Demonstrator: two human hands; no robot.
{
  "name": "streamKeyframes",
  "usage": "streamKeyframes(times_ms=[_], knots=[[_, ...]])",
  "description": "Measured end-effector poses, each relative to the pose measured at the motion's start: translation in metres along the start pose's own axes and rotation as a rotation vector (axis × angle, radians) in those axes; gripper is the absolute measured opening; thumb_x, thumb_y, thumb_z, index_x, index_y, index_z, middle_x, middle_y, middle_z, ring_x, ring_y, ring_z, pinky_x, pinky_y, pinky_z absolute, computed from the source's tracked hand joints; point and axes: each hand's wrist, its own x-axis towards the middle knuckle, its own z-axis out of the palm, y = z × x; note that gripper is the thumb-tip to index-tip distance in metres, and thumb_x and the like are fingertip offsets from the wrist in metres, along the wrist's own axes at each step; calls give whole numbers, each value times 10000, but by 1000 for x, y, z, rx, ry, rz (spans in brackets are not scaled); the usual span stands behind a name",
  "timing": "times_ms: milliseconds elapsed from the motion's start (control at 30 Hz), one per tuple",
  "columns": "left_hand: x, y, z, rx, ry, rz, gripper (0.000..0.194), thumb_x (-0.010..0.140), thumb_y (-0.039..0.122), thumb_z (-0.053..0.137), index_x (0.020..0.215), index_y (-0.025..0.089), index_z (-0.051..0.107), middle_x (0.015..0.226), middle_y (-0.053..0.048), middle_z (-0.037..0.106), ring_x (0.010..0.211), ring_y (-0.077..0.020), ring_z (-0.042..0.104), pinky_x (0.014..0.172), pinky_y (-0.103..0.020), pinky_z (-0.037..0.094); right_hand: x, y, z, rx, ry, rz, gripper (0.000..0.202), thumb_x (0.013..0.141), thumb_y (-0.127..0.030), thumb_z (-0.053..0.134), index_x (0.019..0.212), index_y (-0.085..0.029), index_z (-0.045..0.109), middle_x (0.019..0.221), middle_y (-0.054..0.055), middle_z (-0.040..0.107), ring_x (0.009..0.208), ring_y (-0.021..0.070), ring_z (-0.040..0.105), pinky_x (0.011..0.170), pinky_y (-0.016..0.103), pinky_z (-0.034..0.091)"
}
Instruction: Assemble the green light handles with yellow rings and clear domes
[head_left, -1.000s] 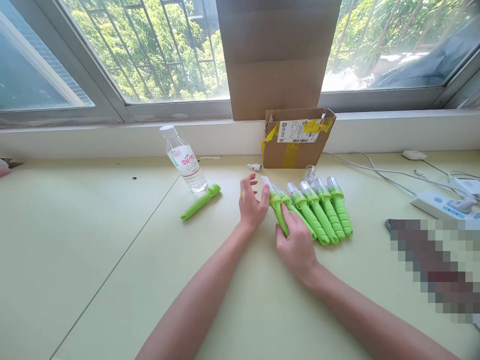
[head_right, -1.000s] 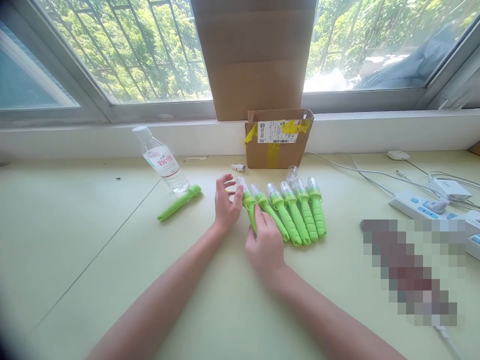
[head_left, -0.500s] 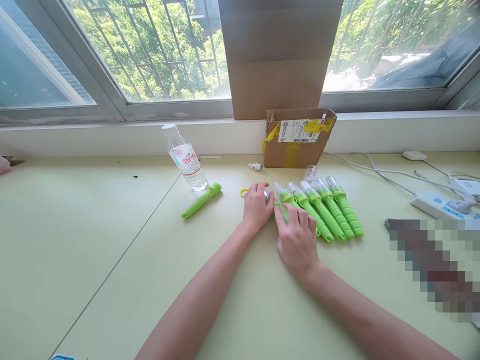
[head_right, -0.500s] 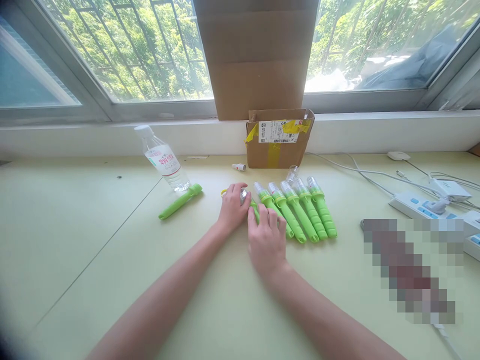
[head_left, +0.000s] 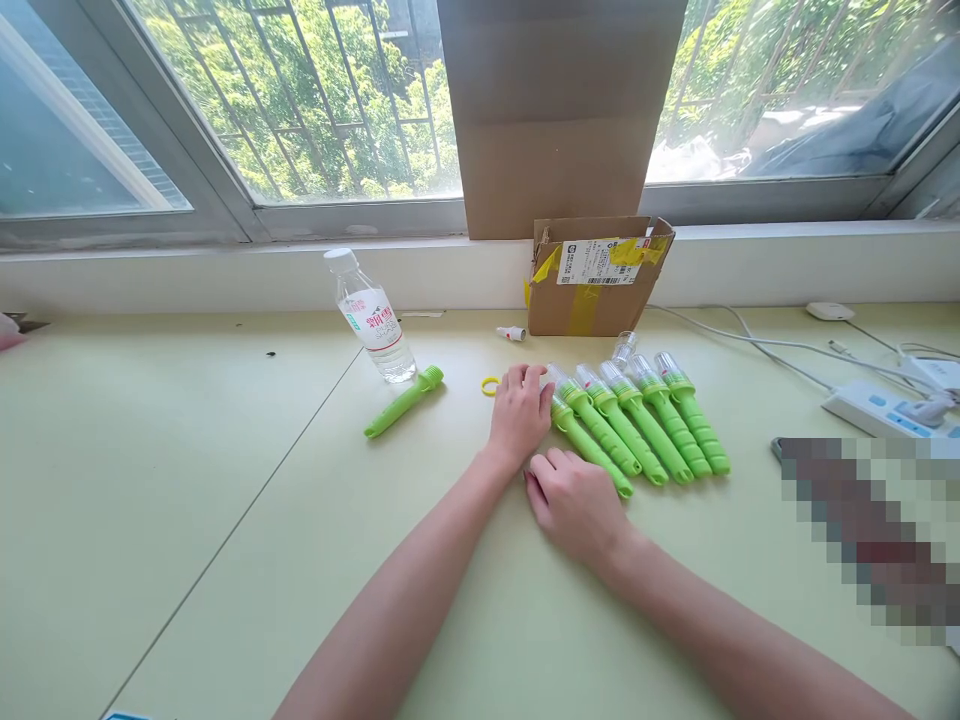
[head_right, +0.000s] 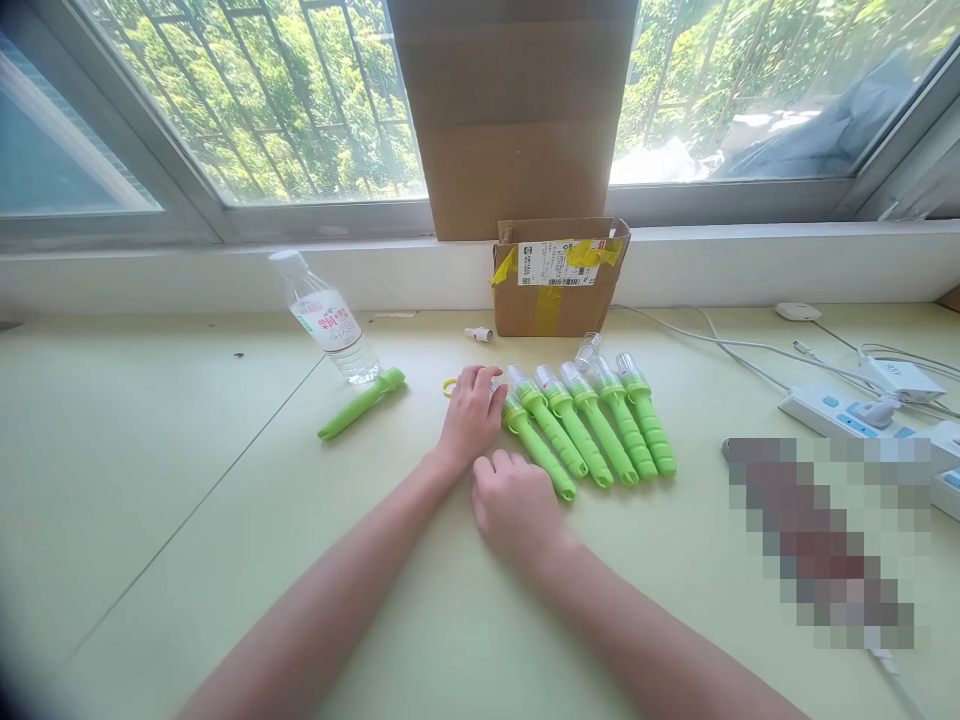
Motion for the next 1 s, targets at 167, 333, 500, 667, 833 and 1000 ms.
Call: streamKeyframes(times_ms=[167,333,500,667,833,1000], knots=[[4,-6,-12,123,-36,-82,245,922,247,392,1126,181,510,1115,-121,549,1023,-257,511,870,-401,408,0,0,-2,11,-21,3,233,908,-210,444,693,-169,526,666,35,569,600,136,480,523,293,166],[7,-22,-25,394,-54,-283,234,862,268,490,1069,173,543,1060,-154,553,1030,-312,496,854,-449,391,1,0,-1,36,-19,-9,250,920,-208,428,686,-170,508,657,27,564,593,127,471,527,290,170],[7,-33,-29,423,-154,-359,148,869,217,445,915,178,580,975,-153,579,998,-324,518,829,-458,395,0,1,0,51,-28,8,248,921,-212,423,686,-174,494,659,22,562,587,125,457,528,285,170],[8,-36,-29,304,-93,-387,179,836,218,497,1001,183,557,999,-134,611,1008,-304,542,838,-429,400,-1,1,1,61,-25,16,247,921,-218,424,687,-173,492,661,21,563,596,126,466,527,284,168],[8,-45,-30,67,-42,-466,281,807,266,551,1072,183,503,889,-72,637,925,-253,591,857,-419,408,0,1,1,70,-30,14,249,921,-216,427,685,-172,492,663,20,568,603,125,476,526,285,175],[1,-53,-44,-327,-31,-534,320,784,272,571,1078,191,473,870,-36,621,766,-157,600,727,-300,478,1,0,0,68,-33,31,247,927,-222,425,695,-176,497,684,22,586,619,129,493,528,286,181]])
